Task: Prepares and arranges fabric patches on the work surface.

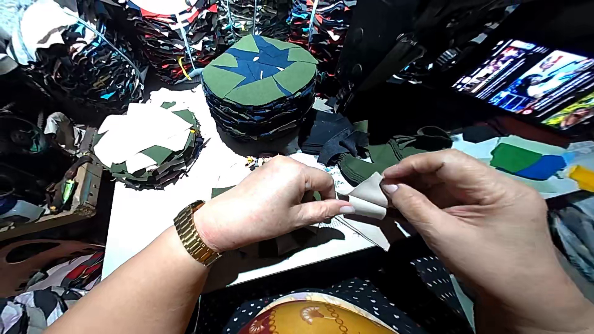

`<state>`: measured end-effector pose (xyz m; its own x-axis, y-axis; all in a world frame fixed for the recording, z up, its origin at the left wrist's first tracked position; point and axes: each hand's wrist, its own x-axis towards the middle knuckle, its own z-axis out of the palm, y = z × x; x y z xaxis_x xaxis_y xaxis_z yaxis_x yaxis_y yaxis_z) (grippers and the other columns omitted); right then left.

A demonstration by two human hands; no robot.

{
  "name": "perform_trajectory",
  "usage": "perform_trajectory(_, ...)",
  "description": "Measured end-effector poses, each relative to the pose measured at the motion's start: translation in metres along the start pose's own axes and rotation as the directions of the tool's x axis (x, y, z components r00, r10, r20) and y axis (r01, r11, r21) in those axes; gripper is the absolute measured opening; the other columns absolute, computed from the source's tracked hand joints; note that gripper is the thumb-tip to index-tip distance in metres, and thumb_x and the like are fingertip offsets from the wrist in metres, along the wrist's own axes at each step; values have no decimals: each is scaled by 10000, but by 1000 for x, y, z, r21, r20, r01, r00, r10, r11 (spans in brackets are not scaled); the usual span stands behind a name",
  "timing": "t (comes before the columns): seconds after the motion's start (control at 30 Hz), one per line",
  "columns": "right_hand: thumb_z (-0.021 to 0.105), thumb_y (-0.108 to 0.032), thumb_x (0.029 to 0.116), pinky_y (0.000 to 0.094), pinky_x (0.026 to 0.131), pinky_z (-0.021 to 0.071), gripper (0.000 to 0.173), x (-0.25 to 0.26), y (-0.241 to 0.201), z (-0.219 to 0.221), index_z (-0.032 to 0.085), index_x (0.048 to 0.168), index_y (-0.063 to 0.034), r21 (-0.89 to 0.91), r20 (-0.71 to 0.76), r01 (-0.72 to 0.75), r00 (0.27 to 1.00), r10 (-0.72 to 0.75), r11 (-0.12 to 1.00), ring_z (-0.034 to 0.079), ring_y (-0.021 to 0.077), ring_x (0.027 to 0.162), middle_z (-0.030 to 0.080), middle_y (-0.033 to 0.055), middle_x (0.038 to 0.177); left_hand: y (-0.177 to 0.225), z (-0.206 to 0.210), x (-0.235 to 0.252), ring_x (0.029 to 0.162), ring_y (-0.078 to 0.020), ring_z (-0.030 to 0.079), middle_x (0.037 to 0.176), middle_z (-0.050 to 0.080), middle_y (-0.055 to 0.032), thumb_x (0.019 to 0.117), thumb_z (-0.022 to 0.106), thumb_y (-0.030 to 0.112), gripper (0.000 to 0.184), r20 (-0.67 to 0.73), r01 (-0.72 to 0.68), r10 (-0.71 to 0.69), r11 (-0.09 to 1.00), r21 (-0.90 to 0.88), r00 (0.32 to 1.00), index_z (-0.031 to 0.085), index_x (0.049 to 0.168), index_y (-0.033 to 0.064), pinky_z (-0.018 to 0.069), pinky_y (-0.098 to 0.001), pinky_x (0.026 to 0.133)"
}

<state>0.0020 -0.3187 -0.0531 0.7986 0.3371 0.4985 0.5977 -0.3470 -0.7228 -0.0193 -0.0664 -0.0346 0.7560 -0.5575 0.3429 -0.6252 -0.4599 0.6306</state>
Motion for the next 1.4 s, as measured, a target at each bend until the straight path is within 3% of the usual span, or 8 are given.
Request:
perform_trajectory(0.27,580,-80,920,199,774,582,182,12,2,-20,755,940,-126,-61,71,95,993,-91,994,677,60,906,711,-28,996,2,-7,2,553,13,470,672,566,42,983,701,207,275,-140,72,-76,997,-36,987,708,1181,16,384,-140,495)
perform_trajectory(0.37,570,-93,912,163,766,562,204,15,-4,-16,766,963,-117,-222,111,141,987,-119,965,664,21,911,705,-22,1004,3,-4,3,564,14,477,686,578,36,973,710,205,307,-155,66,-71,997,-37,985,695,1208,8,391,-140,508)
perform_trajectory(0.53,615,-118,932,203,785,605,186,21,0,-21,763,1044,-107,-19,134,101,986,-98,995,689,70,917,715,-21,1049,1,-5,2,563,6,477,684,572,34,978,704,186,303,-147,78,-80,997,-20,986,688,1228,15,394,-146,509)
perform_trajectory(0.67,594,-190,950,225,783,566,212,20,2,-19,768,1017,-89,-247,82,128,990,-111,960,665,62,917,707,14,1037,-1,-7,1,557,16,466,684,569,38,979,697,162,276,-199,82,-80,997,3,977,696,1211,12,386,-134,504)
perform_trajectory(0.77,625,-180,953,206,781,597,180,22,3,-21,766,1036,-106,-91,75,103,992,-97,990,687,67,910,716,-18,1036,-2,-7,1,560,17,468,688,573,34,983,690,155,274,-218,78,-76,997,-3,973,694,1208,0,389,-129,507)
perform_trajectory(0.9,637,-200,979,251,812,602,196,28,7,-25,753,1083,-82,-93,29,161,987,-158,983,691,96,940,706,7,1076,1,-8,3,623,21,521,747,610,27,990,688,182,320,-218,80,-88,996,-47,972,678,1250,-4,436,-122,555)
perform_trajectory(1.17,661,-191,976,237,803,604,185,38,-10,-15,747,1104,-89,3,38,228,973,-228,974,689,94,947,703,-7,1083,-4,-10,3,587,15,472,724,566,34,986,677,169,388,-185,74,-118,971,-229,976,636,1323,-20,396,-125,519)
perform_trajectory(1.4,695,-124,953,257,766,624,193,40,-21,-11,726,1126,-45,236,48,202,974,-219,951,705,129,904,709,18,1077,-1,-13,3,646,-4,535,768,608,14,969,677,64,231,-129,55,-119,909,-413,984,695,1176,-35,450,-137,570)
